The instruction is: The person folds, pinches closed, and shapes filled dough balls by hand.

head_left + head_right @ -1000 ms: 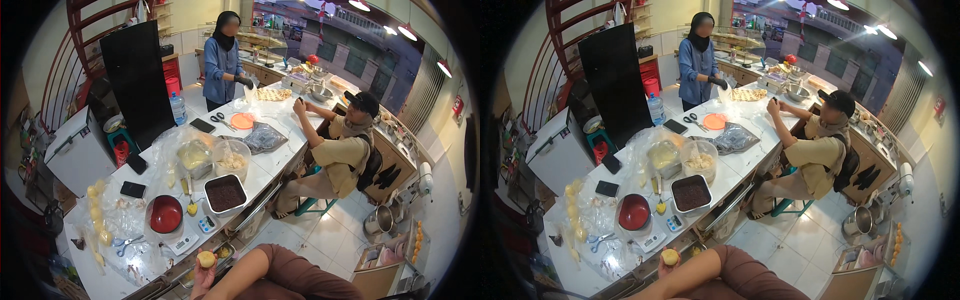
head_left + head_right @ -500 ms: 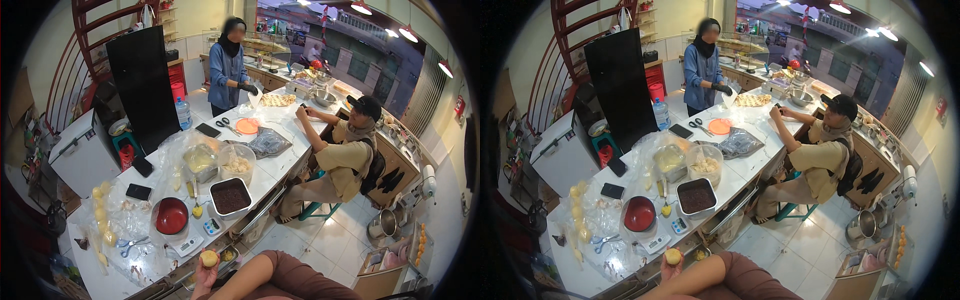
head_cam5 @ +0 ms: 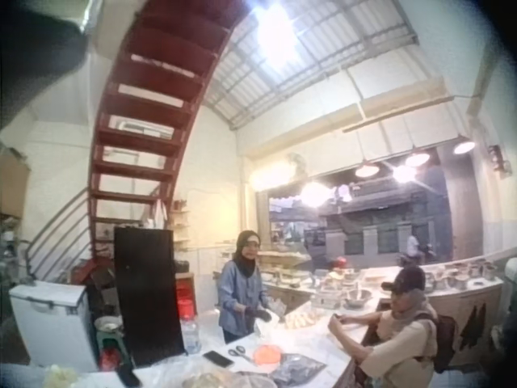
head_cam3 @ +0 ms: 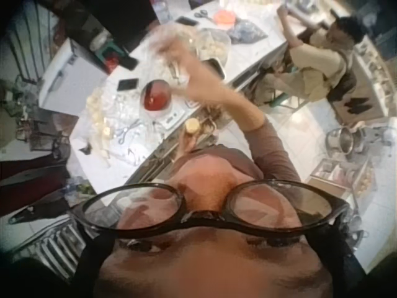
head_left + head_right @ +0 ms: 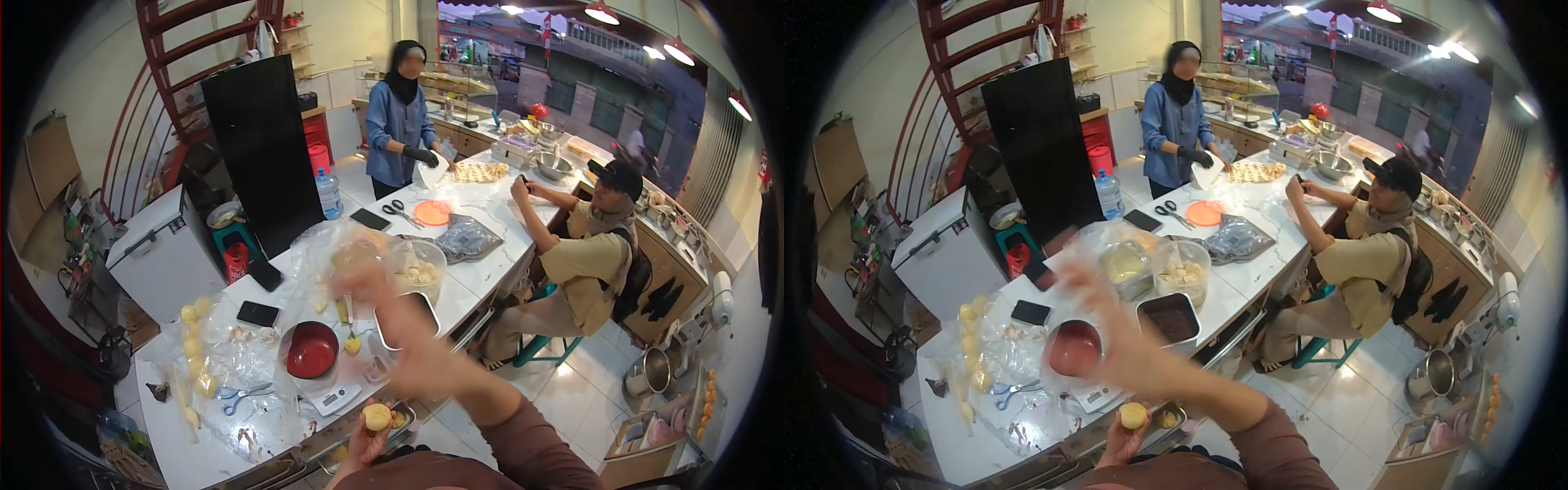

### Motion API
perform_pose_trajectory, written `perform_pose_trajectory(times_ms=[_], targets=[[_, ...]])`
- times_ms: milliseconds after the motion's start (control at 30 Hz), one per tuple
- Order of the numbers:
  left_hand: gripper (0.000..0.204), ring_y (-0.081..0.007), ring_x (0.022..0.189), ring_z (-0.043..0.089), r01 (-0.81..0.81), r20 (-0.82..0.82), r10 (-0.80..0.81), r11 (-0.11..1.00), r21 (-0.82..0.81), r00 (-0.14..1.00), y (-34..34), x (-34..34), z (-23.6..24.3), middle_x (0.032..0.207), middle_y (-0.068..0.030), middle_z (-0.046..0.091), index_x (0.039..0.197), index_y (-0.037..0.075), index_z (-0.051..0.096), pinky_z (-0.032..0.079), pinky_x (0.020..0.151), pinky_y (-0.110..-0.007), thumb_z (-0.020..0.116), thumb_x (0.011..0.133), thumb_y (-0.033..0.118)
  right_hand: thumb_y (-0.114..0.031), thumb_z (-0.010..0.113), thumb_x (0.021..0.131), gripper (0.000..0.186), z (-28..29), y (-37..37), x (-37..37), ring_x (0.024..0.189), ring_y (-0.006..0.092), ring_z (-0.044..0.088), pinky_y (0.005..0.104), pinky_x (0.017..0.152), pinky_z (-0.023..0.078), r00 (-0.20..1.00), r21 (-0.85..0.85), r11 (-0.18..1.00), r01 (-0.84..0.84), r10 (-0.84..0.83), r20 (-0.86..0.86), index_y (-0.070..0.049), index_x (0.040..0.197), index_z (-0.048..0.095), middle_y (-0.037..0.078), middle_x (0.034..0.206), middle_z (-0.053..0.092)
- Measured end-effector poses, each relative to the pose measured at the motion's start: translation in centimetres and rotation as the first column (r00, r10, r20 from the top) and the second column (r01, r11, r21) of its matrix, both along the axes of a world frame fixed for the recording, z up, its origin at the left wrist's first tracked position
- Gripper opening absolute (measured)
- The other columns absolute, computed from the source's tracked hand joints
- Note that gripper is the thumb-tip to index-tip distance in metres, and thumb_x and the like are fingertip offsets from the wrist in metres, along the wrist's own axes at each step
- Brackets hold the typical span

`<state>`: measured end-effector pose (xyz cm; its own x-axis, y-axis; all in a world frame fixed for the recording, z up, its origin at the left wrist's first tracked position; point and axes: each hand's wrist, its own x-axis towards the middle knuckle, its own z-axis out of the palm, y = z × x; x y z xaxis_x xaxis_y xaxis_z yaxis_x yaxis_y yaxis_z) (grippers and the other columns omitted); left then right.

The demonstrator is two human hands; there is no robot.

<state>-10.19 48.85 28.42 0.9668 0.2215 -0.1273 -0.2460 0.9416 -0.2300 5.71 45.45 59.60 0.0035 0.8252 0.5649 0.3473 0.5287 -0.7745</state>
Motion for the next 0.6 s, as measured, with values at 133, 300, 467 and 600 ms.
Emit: perform_pose_trajectory(times_ms=[133, 300, 467, 600], targets=[[0.042, -0.0348, 0.109, 0.035, -0.111, 0.021, 0.109, 0.966, 0.235, 0.994, -0.6, -0.3, -0.2, 0.121, -0.0160, 0.033, 0.116, 0.016, 0.038, 0.037, 0.089, -0.041, 0.053, 0.077, 0.024, -0.014, 0.061, 0.071, 0.053, -4.1, -1.4, 3.4, 0.103, 0.0228, 0.042, 0.0316, 0.086, 0.032, 0.902, -0.017, 0.903, 0.430, -0.429, 0.053, -0.003, 0.115, 0.034, 0.014, 0.113, 0.042], [0.045, -0.0285, 0.110, 0.037, -0.023, -0.119, 0.072, 0.928, 0.371, 0.990, -1.9, 0.7, 0.6, 0.122, -0.0140, 0.032, 0.120, 0.012, 0.031, 0.036, 0.091, -0.040, 0.048, 0.080, 0.025, -0.020, 0.060, 0.068, 0.043, -17.2, -5.5, 0.4, 0.091, 0.0289, 0.048, 0.0330, 0.077, 0.039, 0.917, -0.338, 0.901, 0.271, -0.135, 0.375, -0.003, 0.106, 0.047, 0.016, 0.098, 0.048], [0.051, -0.0258, 0.106, 0.041, 0.068, -0.147, -0.005, 0.903, 0.425, 0.989, -2.2, 1.5, 1.0, 0.120, -0.0120, 0.034, 0.123, 0.013, 0.025, 0.040, 0.086, -0.037, 0.049, 0.080, 0.023, -0.019, 0.061, 0.067, 0.031, -21.6, -7.3, -0.6, 0.079, 0.0261, 0.054, 0.0333, 0.066, 0.045, 0.887, -0.405, 0.853, 0.330, -0.134, 0.441, -0.004, 0.094, 0.056, 0.013, 0.090, 0.053], [0.051, -0.0244, 0.107, 0.041, 0.149, -0.128, -0.097, 0.847, 0.510, 0.987, -2.1, 2.8, 0.8, 0.120, -0.0110, 0.034, 0.125, 0.013, 0.022, 0.038, 0.088, -0.036, 0.047, 0.081, 0.024, -0.015, 0.061, 0.066, 0.018, -22.4, -7.9, 0.4, 0.061, 0.0249, 0.056, 0.0301, 0.055, 0.046, 0.885, -0.334, 0.850, 0.408, -0.278, 0.374, -0.002, 0.078, 0.060, 0.010, 0.073, 0.056]])
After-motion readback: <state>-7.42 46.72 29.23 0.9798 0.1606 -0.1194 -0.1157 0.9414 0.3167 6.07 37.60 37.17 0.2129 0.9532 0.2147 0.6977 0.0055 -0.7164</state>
